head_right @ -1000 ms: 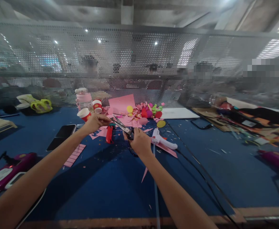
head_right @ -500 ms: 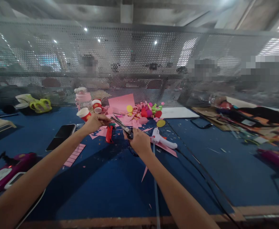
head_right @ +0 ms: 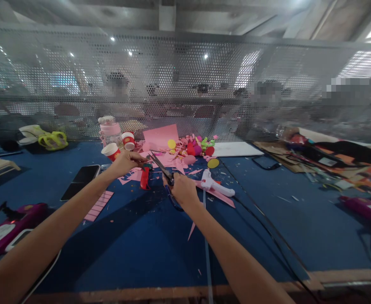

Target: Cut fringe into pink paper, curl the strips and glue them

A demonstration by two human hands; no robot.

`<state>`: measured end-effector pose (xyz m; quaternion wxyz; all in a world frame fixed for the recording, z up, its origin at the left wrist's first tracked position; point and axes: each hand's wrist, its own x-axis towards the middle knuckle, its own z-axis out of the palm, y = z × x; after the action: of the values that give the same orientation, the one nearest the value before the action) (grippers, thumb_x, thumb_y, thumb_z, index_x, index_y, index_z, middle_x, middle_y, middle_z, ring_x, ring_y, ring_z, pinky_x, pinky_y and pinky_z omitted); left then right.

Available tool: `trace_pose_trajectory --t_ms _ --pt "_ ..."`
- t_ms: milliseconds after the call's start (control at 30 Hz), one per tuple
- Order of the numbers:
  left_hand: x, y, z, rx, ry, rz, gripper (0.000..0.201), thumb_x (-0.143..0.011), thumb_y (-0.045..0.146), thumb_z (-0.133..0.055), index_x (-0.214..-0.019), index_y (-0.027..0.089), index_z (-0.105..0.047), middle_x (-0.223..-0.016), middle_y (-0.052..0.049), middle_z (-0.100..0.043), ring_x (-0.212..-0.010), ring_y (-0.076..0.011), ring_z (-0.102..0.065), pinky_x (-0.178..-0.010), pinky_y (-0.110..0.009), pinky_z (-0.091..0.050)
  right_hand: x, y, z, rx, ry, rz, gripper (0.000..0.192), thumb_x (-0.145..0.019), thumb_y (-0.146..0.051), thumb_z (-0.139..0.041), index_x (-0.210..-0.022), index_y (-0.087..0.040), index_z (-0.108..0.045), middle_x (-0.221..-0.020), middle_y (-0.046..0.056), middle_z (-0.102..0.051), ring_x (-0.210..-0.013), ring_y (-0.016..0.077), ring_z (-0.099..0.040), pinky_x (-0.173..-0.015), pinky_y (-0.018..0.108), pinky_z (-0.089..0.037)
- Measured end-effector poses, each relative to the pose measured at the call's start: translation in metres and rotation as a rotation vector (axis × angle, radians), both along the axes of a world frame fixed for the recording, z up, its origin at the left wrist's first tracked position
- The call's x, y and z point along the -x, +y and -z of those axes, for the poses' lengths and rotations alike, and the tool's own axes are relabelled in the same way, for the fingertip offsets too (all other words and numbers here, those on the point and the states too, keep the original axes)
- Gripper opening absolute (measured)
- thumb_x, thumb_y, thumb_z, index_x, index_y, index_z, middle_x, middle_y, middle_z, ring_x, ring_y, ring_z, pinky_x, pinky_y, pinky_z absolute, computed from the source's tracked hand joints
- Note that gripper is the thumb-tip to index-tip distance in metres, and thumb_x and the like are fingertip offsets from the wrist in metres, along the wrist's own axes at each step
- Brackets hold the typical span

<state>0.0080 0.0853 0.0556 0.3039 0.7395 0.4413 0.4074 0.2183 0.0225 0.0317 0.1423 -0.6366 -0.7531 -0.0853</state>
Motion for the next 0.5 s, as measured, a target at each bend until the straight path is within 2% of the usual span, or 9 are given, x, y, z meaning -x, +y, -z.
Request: trace_pose_trajectory --t_ms 200,500 --pt "-0.005 -0.006 -0.003 0.055 0.028 -0.024 0.027 -0.058 0.005 -0.059 -0.080 0.014 -0.071 -0.073 -0.004 -0.070 -0.066 -0.0147 -0.061 -0.059 -0.023 -0.047 0.005 -0.001 -0.001 0.031 -0.003 0.018 0.037 -0.086 -0.038 -0.037 -0.083 -0.011 -0.062 -0.078 0.015 -0.068 -0.074 0.0218 -0.065 -0.066 0.027 -0.043" --pt "-0.013 -0.010 0.001 0.079 0.036 -0.079 0.025 -0.062 0.007 -0.060 -0.084 0.010 -0.070 -0.066 -0.006 -0.069 -0.057 -0.0136 -0.059 -0.054 -0.022 -0.046 0.007 -0.009 -0.010 0.071 -0.009 0.000 0.040 -0.085 -0.037 -0.039 -0.072 -0.011 -0.067 -0.071 0.017 -0.068 -0.066 0.0233 -0.065 -0.058 0.027 -0.044"
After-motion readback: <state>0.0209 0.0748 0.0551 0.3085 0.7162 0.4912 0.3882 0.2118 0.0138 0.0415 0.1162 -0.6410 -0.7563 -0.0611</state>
